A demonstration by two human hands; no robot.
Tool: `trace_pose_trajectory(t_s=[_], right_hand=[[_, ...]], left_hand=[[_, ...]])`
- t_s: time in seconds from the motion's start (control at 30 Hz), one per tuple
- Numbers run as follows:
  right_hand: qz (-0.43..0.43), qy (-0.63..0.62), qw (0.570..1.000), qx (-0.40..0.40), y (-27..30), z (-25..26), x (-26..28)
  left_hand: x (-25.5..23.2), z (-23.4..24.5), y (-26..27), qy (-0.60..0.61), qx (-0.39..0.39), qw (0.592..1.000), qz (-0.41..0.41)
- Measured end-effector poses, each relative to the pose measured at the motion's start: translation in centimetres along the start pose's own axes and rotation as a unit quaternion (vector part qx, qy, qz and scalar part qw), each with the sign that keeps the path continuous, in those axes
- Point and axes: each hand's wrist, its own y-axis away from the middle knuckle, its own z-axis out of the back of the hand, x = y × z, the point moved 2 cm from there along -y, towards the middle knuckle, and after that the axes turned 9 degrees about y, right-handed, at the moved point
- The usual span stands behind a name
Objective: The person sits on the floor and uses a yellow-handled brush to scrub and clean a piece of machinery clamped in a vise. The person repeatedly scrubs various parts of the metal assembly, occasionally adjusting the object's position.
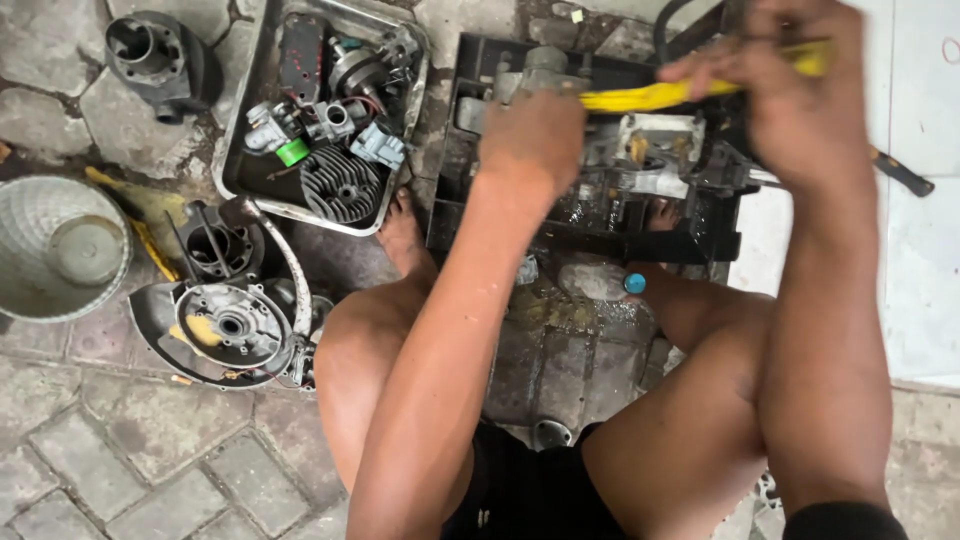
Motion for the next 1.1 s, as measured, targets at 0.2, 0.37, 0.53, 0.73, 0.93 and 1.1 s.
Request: trace_pose_trajectory(t_s=[0.2,0.37,0.53,0.73,0.93,1.1], right_hand=[[0.097,0.017,0.994,0.044,1.0,0.8,-1.5],[0.138,0.07,0.983,-0.101,4.9,7.8,-7.8],[0.097,-0.07,0.992,-0.03,8.6,8.5,-0.2],[0.036,-0.034,0.993,-0.105,7.3,2.2,-3.0],[0.188,-0.233,0.954,0.007,5.0,1.3,1.4],[0.104,-0.163,0.978,0.084,2.2,-1.6,2.9]], left_hand=[[0.5,-0.9,-0.8,0.009,-0.011,1.0,-0.016],[-1.4,1.3,1.6,0.09,-0.004,0.994,-0.065],[-1.2,0.0,-0.3,0.052,0.022,0.998,-0.031],[-1.5,-0.5,-1.9,0.039,-0.016,0.999,-0.032],[-1.3,-1.0,-1.7,0.065,-0.048,0.996,-0.037],[-1.5,-0.3,-1.4,0.055,-0.038,0.997,-0.041]])
